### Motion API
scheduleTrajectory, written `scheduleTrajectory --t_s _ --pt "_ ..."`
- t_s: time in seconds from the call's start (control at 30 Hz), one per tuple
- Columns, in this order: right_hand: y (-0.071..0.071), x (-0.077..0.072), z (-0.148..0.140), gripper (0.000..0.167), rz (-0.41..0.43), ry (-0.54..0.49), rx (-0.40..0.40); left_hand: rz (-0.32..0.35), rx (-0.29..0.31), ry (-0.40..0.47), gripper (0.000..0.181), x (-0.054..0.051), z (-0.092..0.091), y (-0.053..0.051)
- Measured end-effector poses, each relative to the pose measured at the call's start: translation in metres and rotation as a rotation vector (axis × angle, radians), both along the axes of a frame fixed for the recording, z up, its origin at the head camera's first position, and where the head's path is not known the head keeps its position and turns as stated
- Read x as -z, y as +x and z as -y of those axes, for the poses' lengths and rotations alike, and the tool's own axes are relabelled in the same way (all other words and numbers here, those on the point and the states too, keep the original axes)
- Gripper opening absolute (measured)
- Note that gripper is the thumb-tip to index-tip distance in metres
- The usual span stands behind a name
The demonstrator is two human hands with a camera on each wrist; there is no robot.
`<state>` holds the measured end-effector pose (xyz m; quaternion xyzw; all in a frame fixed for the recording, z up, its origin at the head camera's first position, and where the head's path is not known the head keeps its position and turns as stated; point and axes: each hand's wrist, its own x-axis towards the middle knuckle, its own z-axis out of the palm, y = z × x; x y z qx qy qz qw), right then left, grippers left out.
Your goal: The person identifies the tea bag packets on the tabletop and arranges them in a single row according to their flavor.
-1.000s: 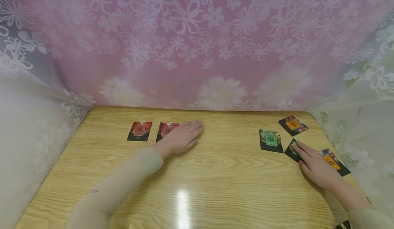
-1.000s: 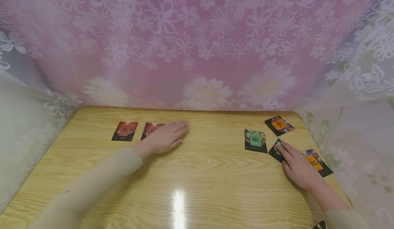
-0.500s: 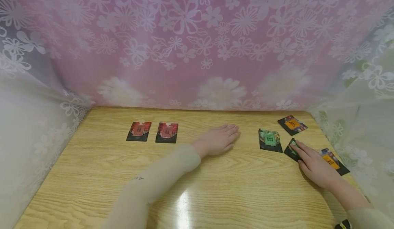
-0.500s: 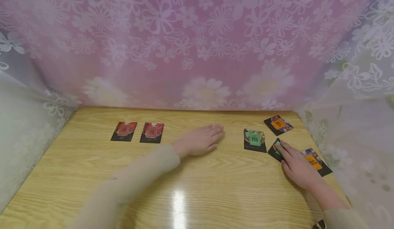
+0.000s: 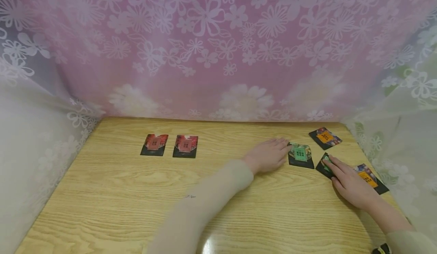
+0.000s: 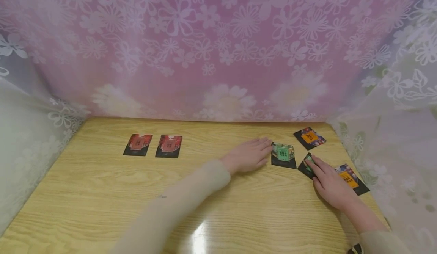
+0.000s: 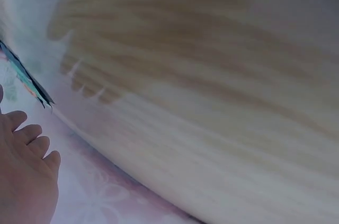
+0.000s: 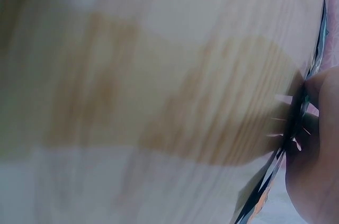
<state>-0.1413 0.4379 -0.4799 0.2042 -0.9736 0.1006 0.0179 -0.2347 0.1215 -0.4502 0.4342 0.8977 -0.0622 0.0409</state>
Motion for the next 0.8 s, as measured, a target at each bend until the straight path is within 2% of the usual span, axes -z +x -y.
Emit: scheduleTrajectory --t_s 0.37,0.6,0.8 --pt "-0.003 -0.002 0.000 0.058 -0.007 0.003 -0.004 0.041 -0.032 -0.025 0.064 -0.002 -0.028 -0.002" --pt "-0.003 -0.001 0.001 0.057 -0.001 -0.012 -0.006 0.041 -0.004 -0.142 0.064 0.001 -0.032 0.002" --pt "0.000 0.000 0.000 0.058 0.016 -0.022 0.001 0.037 -0.004 -0.175 0.065 0.005 -0.031 0.004"
